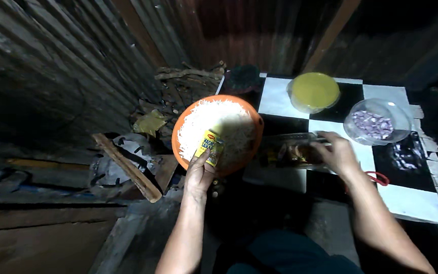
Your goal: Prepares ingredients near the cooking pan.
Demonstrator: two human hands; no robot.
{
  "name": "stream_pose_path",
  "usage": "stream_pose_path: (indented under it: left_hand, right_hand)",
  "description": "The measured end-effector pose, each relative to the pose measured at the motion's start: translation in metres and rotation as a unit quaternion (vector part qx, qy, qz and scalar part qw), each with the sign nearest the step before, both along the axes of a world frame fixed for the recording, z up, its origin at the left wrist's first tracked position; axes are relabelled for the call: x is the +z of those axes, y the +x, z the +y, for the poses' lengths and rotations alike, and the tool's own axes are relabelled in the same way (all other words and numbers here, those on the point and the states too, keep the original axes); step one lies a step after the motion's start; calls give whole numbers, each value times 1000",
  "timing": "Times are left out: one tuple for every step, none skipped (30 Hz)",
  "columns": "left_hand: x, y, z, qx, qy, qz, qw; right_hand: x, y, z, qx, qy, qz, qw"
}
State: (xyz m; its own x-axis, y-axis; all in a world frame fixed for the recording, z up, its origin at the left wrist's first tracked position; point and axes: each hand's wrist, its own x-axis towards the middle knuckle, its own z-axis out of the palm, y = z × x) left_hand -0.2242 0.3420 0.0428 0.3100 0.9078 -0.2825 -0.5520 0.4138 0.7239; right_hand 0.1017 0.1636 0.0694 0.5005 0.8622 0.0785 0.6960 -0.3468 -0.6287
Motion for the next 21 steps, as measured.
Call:
stream_pose_path:
  left_hand:
    - [-2,1,2,-6,11,-3,1000]
    - [-2,1,3,-11,20,-1,1000]
    - [-1,3,5,-13,23,16,1000]
    - [1,5,7,-15,22,39,999]
    - [3,6,8,-20,17,61,998]
    - [7,6,9,-26,12,86,996]
    - [13,5,10,-33,10,115,993]
    - [19,3,10,-40,17,137,990]
    - [22,-1,12,-48,27,152,987]
    - [25,-5,13,-55,40,156,985]
    - [27,-9,16,-62,55,152,985]
    - [28,-12,19,-70,73,147,984]
    - [27,-16,23,-81,93,142,982]
    - [26,-20,29,-89,110,139,980]
    - [25,-22,35,-93,120,140,979]
    - [26,-23,42,-93,122,148,977]
    - [27,-25,50,-91,124,155,976]
    - [29,-26,57,-90,127,175,972]
    - [31,-26,64,-89,138,199,966]
    - [31,-26,73,-87,156,228,957]
    - [31,-26,81,-92,183,258,944]
  right_hand:
    - [6,-21,24,54,27,17,998]
    - [9,-42,48,107,57,37,992]
    - [10,-62,70,161,86,71,981]
    - [11,-79,93,209,98,114,966]
    - [14,-94,113,251,100,150,951]
    - [17,-107,131,284,102,178,937]
    - [21,-117,145,303,104,205,925]
    - [25,-125,156,314,100,238,914]
    - [26,-131,167,314,95,275,904]
    - [31,-136,174,316,81,304,895]
    - [35,-139,181,321,64,320,889]
    - [38,-141,189,325,53,322,888]
    - [42,-141,196,337,46,299,892]
    - [46,-141,202,351,41,252,901]
    - [51,-140,208,366,32,194,910]
    - [55,-139,214,377,22,137,916]
    - [57,-137,221,387,17,80,918]
    - [59,-137,226,394,9,23,919]
    - [60,-136,232,397,2,-32,917]
    - [62,-138,236,392,-16,-77,917]
    - [64,-141,239,382,-42,-116,916]
